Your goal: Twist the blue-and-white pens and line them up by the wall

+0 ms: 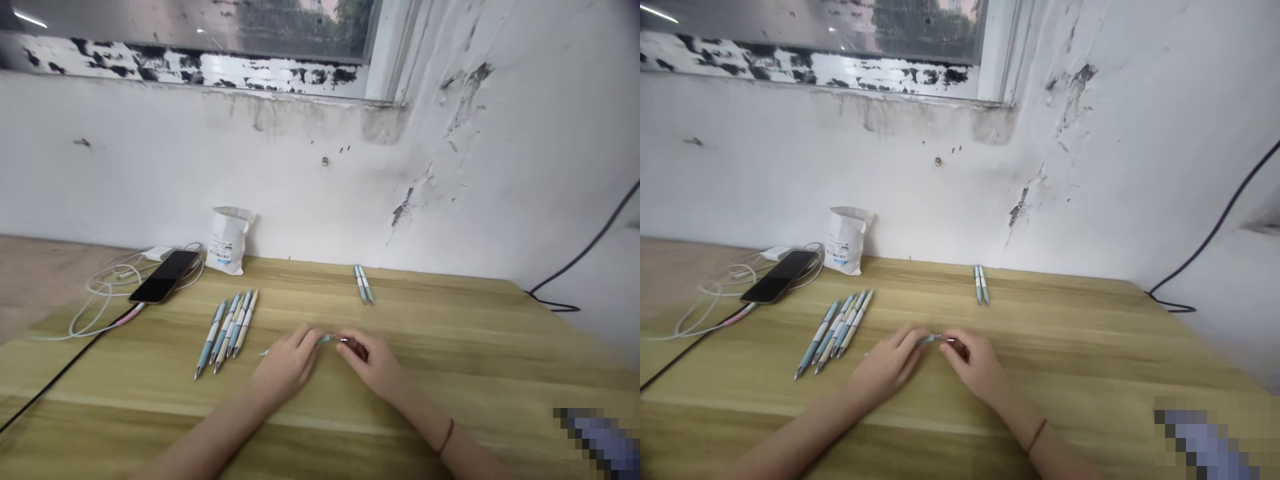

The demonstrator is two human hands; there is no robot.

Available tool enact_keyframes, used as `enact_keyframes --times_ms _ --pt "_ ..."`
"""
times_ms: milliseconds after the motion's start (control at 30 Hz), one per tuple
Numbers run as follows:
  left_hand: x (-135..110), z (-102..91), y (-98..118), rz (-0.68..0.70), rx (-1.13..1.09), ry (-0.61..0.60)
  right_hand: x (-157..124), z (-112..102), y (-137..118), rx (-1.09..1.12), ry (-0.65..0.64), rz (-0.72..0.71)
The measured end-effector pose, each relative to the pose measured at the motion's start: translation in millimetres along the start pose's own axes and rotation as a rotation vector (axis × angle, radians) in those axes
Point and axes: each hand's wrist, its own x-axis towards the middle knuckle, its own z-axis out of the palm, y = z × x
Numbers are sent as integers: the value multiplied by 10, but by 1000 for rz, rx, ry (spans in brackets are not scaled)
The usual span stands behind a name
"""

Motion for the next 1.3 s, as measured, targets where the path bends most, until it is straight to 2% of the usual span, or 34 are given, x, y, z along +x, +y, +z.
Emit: enact_keyframes --times_ms 167,433,833,1067,1300 --pt "-13 38 -76 -37 -23 65 11 14 46 78 49 41" --pt "-22 -51 -60 -59 2 146 22 36 133 156 89 64" --pt "-13 -10 -101 -9 -50 167 20 41 136 171 84 75" --pt "-6 28 -132 -32 -48 171 18 58 150 204 74 105" --pt "-1 -5 -102 -55 -31 125 16 64 213 167 109 63"
